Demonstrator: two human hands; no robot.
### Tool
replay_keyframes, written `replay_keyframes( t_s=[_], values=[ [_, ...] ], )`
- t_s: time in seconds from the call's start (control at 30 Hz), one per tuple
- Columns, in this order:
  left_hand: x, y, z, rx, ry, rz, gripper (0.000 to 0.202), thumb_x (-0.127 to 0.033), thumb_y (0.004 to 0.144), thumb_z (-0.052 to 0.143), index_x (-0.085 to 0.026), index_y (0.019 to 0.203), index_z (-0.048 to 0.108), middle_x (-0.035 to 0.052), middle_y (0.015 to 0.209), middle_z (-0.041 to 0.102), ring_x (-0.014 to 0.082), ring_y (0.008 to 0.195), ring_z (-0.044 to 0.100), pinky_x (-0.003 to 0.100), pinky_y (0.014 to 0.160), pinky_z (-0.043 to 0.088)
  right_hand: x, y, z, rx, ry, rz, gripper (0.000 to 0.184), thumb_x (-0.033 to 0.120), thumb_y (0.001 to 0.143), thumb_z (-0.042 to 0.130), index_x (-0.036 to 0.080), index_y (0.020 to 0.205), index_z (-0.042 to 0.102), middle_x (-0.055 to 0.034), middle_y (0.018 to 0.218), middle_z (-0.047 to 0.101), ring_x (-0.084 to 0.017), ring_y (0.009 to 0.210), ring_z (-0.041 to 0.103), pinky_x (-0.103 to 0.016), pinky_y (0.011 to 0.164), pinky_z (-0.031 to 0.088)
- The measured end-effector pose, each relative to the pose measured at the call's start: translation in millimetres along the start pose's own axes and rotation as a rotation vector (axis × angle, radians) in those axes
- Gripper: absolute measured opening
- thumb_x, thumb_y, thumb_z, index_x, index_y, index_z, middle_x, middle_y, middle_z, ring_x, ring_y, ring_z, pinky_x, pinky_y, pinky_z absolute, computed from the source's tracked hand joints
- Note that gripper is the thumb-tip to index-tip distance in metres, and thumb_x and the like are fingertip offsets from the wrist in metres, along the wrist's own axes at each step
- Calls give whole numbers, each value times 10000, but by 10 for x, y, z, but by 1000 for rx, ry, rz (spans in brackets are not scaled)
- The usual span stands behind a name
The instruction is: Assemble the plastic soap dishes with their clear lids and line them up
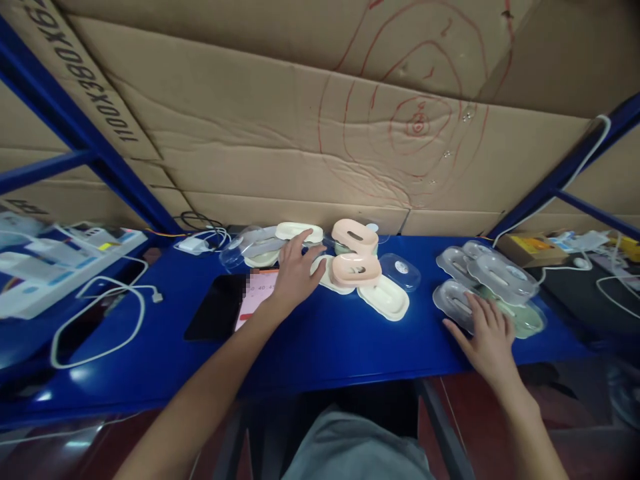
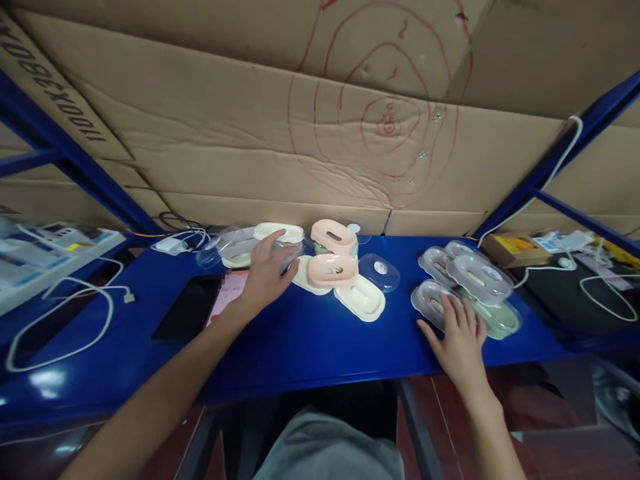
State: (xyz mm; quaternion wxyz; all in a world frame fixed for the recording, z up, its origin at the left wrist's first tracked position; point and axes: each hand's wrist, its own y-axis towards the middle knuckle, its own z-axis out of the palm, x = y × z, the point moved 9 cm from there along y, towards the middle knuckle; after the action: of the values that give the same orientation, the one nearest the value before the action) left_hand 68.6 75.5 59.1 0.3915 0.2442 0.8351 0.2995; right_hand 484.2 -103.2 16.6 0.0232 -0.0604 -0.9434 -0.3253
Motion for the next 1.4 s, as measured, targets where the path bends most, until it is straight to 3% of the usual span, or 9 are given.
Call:
replay_keyframes(
  t_s=[0.2, 0.4, 0.5, 0.6, 0.67, 0.83, 1.1, 1.27, 1.4],
  values=[
    [-85, 11, -18, -16, -137, 1, 122, -330, 918, 743, -272, 1018, 784, 119, 1430, 634, 399, 1368, 559, 648, 1232, 348, -310, 71, 127, 78, 158, -19, 816, 842, 910, 572, 284, 1503, 627, -192, 1320, 633, -421, 1224, 656, -630, 1003, 557],
    [-357, -55, 23, 57, -348, 9, 203, -308, 979, 703, -296, 1175, 752, 89, 1240, 732, 299, 1153, 699, 519, 1056, 563, -164, 187, -60, -136, 361, 62, 575, 720, 919, 689, 339, 1343, 764, -126, 1246, 695, -399, 1153, 704, -642, 1034, 568],
    [-473, -130, 189, 188, -554, -37, 536, -353, 952, 782, -348, 1456, 603, 113, 1374, 703, 286, 1165, 722, 458, 942, 635, 325, 376, -192, -188, 486, 18, 519, 600, 941, 731, 387, 1414, 724, -119, 1288, 693, -390, 1175, 703, -642, 1022, 580],
    [-532, -226, 426, 378, -892, -145, 1028, -362, 815, 936, -437, 1648, 340, 149, 1657, 482, 361, 1445, 580, 551, 1084, 585, 1105, 731, -279, -132, 655, -180, 550, 516, 945, 763, 421, 1478, 667, -104, 1357, 677, -365, 1231, 686, -613, 1054, 581],
    [-510, -244, 493, 406, -1046, -211, 1167, -373, 755, 981, -463, 1671, 262, 146, 1728, 374, 392, 1525, 497, 609, 1146, 534, 1620, 996, -271, -51, 784, -281, 548, 521, 940, 775, 430, 1471, 670, -98, 1383, 670, -349, 1272, 670, -583, 1090, 571],
    [-41, -109, 281, 71, -1084, -430, 945, -419, 791, 945, -396, 1570, 412, 108, 1651, 491, 338, 1489, 540, 569, 1202, 488, 2558, 1548, 8, 175, 1107, -351, 449, 559, 991, 713, 384, 1404, 724, -78, 1364, 692, -293, 1307, 658, -517, 1169, 514],
    [560, 56, -71, -184, -1084, -542, 522, -469, 878, 805, -376, 1324, 552, 18, 1309, 697, 222, 1253, 697, 529, 1152, 544, 3256, 2050, 586, 211, 1255, -356, 510, 586, 963, 736, 265, 1358, 753, -110, 1364, 666, -240, 1288, 658, -389, 1139, 506],
    [822, 43, -203, -344, -966, -556, 670, -410, 840, 837, -376, 1403, 476, 24, 1288, 692, 217, 1279, 686, 469, 1152, 541, 3574, 2148, 824, 284, 1225, -440, 501, 567, 1016, 666, 230, 1382, 723, -122, 1369, 685, -227, 1292, 659, -364, 1134, 504],
    [994, -1, -378, -509, -826, -542, 866, -381, 843, 837, -380, 1536, 318, 68, 1387, 636, 237, 1307, 659, 422, 1122, 547, 3499, 2174, 1011, 243, 972, -430, 437, 469, 1069, 586, 213, 1407, 687, -140, 1398, 681, -250, 1311, 635, -407, 1153, 484]
  ],
)
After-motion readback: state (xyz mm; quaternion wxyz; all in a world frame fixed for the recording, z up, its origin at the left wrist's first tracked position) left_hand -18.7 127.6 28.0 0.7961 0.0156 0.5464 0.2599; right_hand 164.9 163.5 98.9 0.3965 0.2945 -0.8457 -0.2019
